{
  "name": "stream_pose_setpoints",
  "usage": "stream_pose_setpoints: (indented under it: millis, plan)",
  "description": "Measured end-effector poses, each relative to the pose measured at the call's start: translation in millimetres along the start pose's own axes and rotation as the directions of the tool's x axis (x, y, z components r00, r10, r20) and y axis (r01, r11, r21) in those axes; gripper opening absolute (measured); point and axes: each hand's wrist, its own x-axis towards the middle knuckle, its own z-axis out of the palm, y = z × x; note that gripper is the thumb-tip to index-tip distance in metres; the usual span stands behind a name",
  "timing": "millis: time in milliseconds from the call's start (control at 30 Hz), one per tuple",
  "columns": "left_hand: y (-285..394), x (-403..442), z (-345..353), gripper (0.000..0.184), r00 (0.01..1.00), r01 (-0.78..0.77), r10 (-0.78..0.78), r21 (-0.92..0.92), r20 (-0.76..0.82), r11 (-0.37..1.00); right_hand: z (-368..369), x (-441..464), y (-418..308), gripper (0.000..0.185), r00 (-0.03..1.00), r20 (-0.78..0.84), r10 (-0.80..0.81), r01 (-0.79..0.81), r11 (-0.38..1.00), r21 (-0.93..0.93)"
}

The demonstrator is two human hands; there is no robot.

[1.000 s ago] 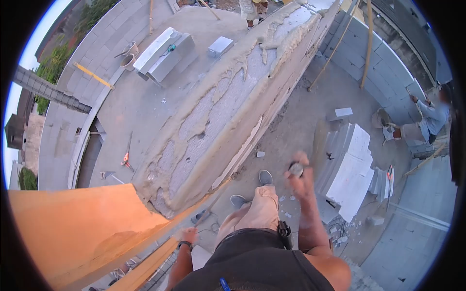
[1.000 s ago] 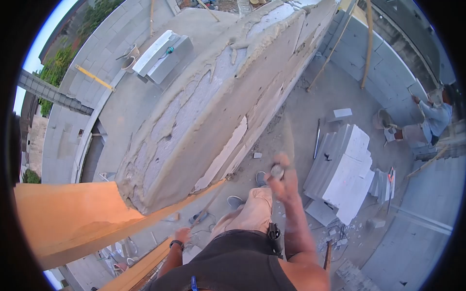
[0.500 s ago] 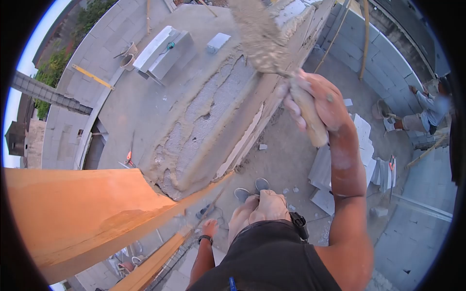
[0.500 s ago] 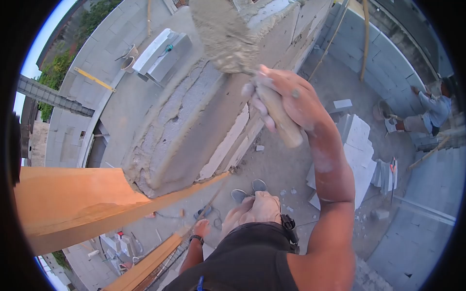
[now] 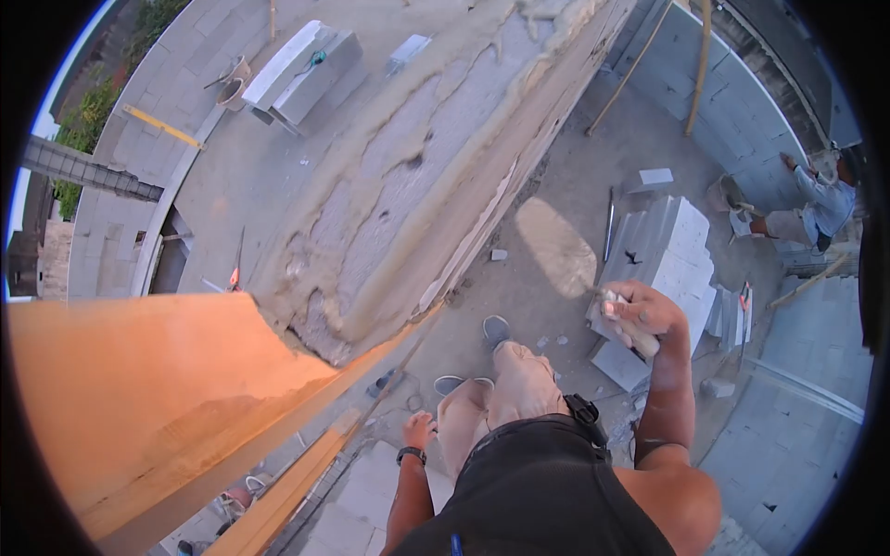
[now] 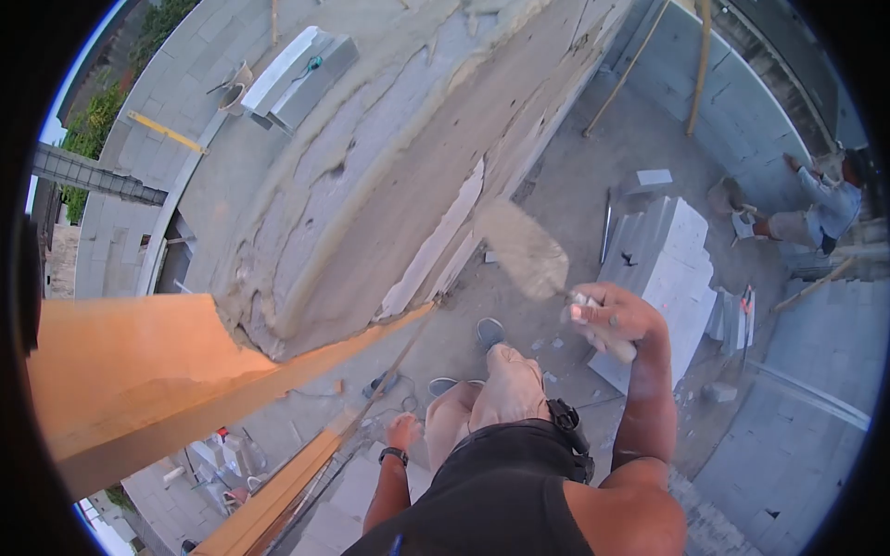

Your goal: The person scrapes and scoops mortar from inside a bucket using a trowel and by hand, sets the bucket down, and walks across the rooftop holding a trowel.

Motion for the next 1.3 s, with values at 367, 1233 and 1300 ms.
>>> stream_pose_setpoints:
  millis: [367, 1233, 1300]
  plan:
    - [-86.0, -14.8, -170.6, 0.032, 0.993, 0.068, -0.075, -0.085, -0.092, 0.994, 117.2, 101.9, 220.0, 0.048, 0.856, -0.395, 0.333, -0.516, 0.54, -0.664]
    - [-165.5, 28.9, -59.9, 0.043, 0.999, 0.027, -0.017, -0.248, 0.041, 0.968, 233.9, 120.5, 227.6, 0.066, 0.998, -0.014, 0.053, -0.041, 0.546, -0.837]
    - [-184.4, 26.3, -42.2, 0.042, 0.998, 0.066, -0.068, -0.248, 0.0, 0.966, 223.8, 117.1, 255.3, 0.066, 0.999, -0.039, 0.02, -0.043, 0.557, -0.829]
